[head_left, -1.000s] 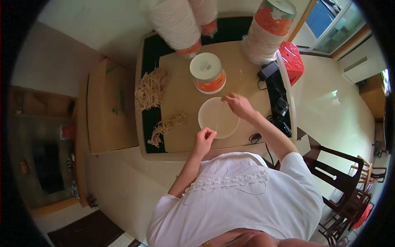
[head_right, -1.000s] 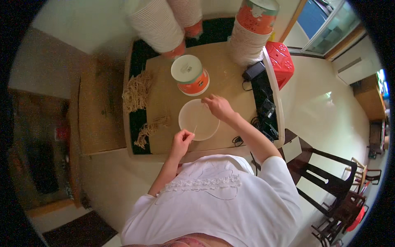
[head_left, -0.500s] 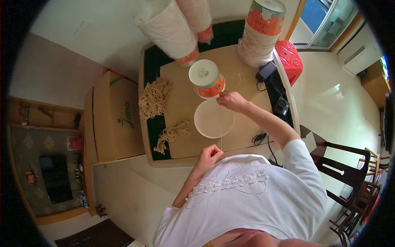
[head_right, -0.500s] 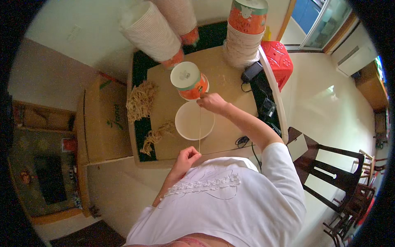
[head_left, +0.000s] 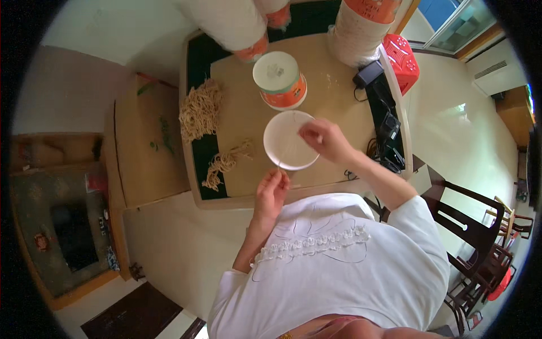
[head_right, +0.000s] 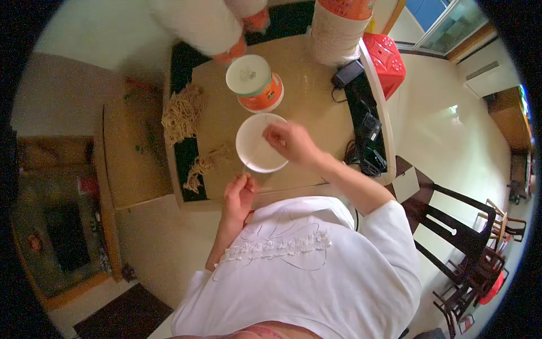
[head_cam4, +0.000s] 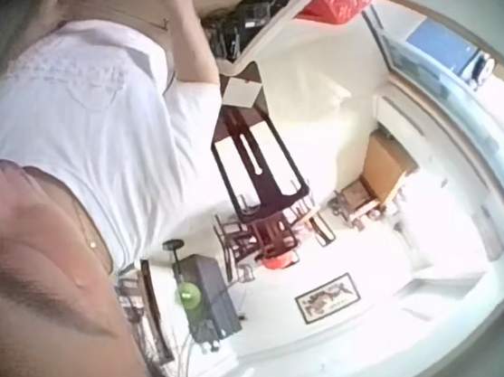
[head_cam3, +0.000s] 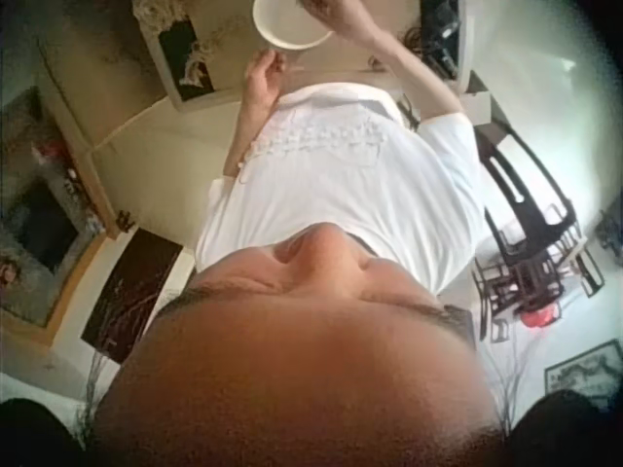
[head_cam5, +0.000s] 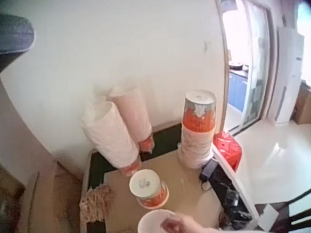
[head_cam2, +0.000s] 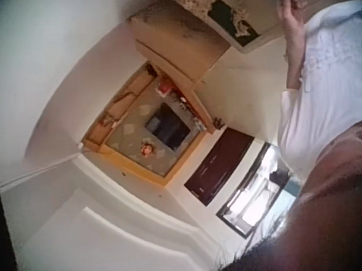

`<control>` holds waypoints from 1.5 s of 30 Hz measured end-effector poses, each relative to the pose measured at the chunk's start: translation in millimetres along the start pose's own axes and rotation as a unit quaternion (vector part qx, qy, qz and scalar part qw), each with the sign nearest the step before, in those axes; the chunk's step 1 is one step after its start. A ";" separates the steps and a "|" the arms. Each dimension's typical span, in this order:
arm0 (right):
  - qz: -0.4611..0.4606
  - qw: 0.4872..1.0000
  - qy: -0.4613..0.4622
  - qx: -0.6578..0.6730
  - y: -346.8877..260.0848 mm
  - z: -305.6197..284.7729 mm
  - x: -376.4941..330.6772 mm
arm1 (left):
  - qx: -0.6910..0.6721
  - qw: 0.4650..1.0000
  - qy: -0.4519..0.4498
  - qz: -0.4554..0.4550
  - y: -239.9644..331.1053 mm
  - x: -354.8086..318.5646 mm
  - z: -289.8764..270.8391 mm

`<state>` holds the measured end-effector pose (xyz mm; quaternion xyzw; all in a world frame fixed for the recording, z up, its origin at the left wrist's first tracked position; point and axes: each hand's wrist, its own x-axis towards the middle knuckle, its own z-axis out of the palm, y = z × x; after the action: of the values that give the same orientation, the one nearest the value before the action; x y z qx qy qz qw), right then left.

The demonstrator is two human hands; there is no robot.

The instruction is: Picking up dried noodles and placing them into paper cups for packaging.

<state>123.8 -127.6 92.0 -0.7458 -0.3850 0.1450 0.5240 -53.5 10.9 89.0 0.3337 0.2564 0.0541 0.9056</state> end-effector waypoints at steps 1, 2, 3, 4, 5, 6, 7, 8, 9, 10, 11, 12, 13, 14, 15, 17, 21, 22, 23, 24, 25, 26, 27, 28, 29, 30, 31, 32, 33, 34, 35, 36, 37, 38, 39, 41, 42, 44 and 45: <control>0.069 0.994 -0.062 0.050 -3.3 7.2 -20.5 | -0.019 0.999 0.028 0.008 1.1 3.8 8.0; 0.115 0.982 -0.113 0.103 -13.3 14.9 -37.5 | -0.011 1.000 0.002 0.015 0.7 6.8 10.8; 0.159 0.962 -0.160 0.154 -22.6 20.8 -52.3 | -0.010 1.000 0.005 0.009 -2.2 9.0 10.8; 0.212 0.930 -0.167 0.248 -18.6 35.6 -64.7 | -0.009 1.000 -0.019 0.013 -5.5 10.5 10.5; 0.261 0.888 -0.172 0.338 -15.9 47.8 -72.6 | -0.008 0.999 -0.044 0.017 -9.8 10.6 11.1; 0.299 0.870 -0.163 0.357 -17.6 52.7 -76.4 | -0.018 0.999 -0.044 0.016 -14.3 9.3 10.8; 0.301 0.868 -0.161 0.360 -11.1 57.3 -80.7 | -0.016 0.999 -0.043 0.012 -18.4 7.8 8.8; 0.293 0.867 -0.148 0.375 0.3 66.1 -85.7 | -0.023 0.999 -0.043 0.005 -20.9 6.9 5.3; 0.285 0.865 -0.135 0.390 7.6 71.2 -88.7 | -0.030 0.999 -0.043 -0.001 -23.2 6.4 1.4; 0.285 0.864 -0.133 0.392 12.3 71.4 -91.6 | -0.028 0.999 -0.043 -0.004 -24.2 5.7 -1.2; 0.290 0.870 -0.129 0.378 15.7 69.4 -94.7 | -0.001 1.000 -0.025 0.004 -26.1 3.6 -3.2; 0.294 0.875 -0.125 0.363 18.1 69.2 -96.3 | 0.025 1.000 -0.007 0.012 -27.7 1.7 -6.0; 0.294 0.875 -0.125 0.364 21.0 72.4 -97.5 | 0.026 1.000 -0.007 0.012 -29.9 0.7 -12.0; 0.317 0.848 -0.055 0.421 23.4 75.3 -97.9 | 0.063 0.998 0.023 -0.020 -33.4 0.4 -20.4; 0.337 0.814 0.016 0.474 24.5 76.4 -97.5 | 0.101 0.992 0.053 -0.051 -36.6 0.4 -27.1; 0.351 0.782 0.039 0.513 25.6 74.0 -92.7 | 0.173 0.982 0.076 -0.014 -45.8 -0.6 -31.1; 0.262 0.876 0.103 0.390 32.9 71.3 -86.9 | 0.509 0.815 0.069 0.268 -32.5 8.4 -4.5; 0.232 0.893 0.116 0.369 36.2 70.5 -87.7 | 0.627 0.688 0.021 0.365 -20.0 16.8 4.7; 0.229 0.893 0.114 0.370 32.1 68.0 -87.5 | 0.656 0.684 -0.042 0.315 -8.9 23.7 8.9; 0.174 0.926 0.118 0.312 27.7 63.4 -88.0 | 0.704 0.632 -0.109 0.305 -0.4 37.1 16.5; 0.118 0.953 0.123 0.252 22.5 59.4 -88.3 | 0.745 0.573 -0.176 0.291 5.4 48.3 22.4; 0.115 0.953 0.124 0.251 16.7 54.8 -88.5 | 0.803 0.489 -0.183 0.288 2.7 55.1 18.9; 0.110 0.950 0.122 0.265 10.2 50.7 -88.4 | 0.803 0.487 -0.181 0.292 1.5 62.1 14.6; 0.105 0.947 0.120 0.278 3.7 46.7 -88.4 | 0.820 0.430 -0.212 0.314 0.8 69.0 10.0; 0.102 0.947 0.125 0.277 -2.2 43.0 -88.6 | 0.831 0.371 -0.245 0.334 -1.0 75.4 6.5; 0.110 0.936 0.100 0.318 -8.3 39.6 -88.7 | 0.831 0.367 -0.248 0.337 -4.8 80.0 3.6; 0.118 0.923 0.075 0.359 -15.3 36.4 -88.1 | 0.827 0.446 -0.246 0.238 -9.2 83.5 1.0; 0.131 0.912 0.089 0.378 -24.1 34.0 -86.0 | 0.810 0.515 -0.245 0.135 -12.1 86.2 4.0; 0.130 0.911 0.098 0.378 -22.6 35.0 -87.9 | 0.811 0.510 -0.252 0.136 -16.0 86.9 6.8; 0.140 0.921 0.071 0.358 -19.0 38.1 -90.0 | 0.772 0.575 -0.198 0.184 -20.5 85.9 9.7; 0.151 0.929 0.045 0.336 -15.6 40.3 -92.7 | 0.724 0.634 -0.144 0.230 -25.1 85.4 13.6; 0.165 0.931 0.080 0.317 -14.8 45.1 -93.6 | 0.714 0.654 -0.093 0.233 -28.0 85.6 15.5; 0.165 0.929 0.086 0.319 -12.0 45.1 -93.0 | 0.716 0.651 -0.099 0.232 -29.2 86.1 14.5; 0.187 0.935 0.094 0.285 -9.3 43.8 -90.5 | 0.619 0.766 -0.077 0.157 -29.7 85.0 12.6; 0.209 0.940 0.101 0.251 -6.3 42.9 -87.3 | 0.504 0.859 -0.050 0.078 -29.8 83.6 10.6; 0.190 0.922 0.149 0.302 -0.5 46.5 -74.3 | 0.504 0.858 -0.056 0.089 -28.7 79.9 8.7; 0.169 0.902 0.195 0.347 3.9 48.0 -68.7 | 0.500 0.858 -0.063 0.102 -27.6 77.8 9.3; 0.153 0.930 0.209 0.260 13.8 47.1 -64.5 | 0.498 0.857 -0.067 0.113 -24.7 72.3 11.4; 0.152 0.938 0.204 0.235 16.2 46.7 -61.6 | 0.483 0.866 -0.062 0.113 -23.5 68.5 14.1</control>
<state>60.9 -143.6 46.9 -0.6645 -0.1069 0.1537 0.7235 10.9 3.0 53.9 0.7585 0.1540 0.0044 0.6333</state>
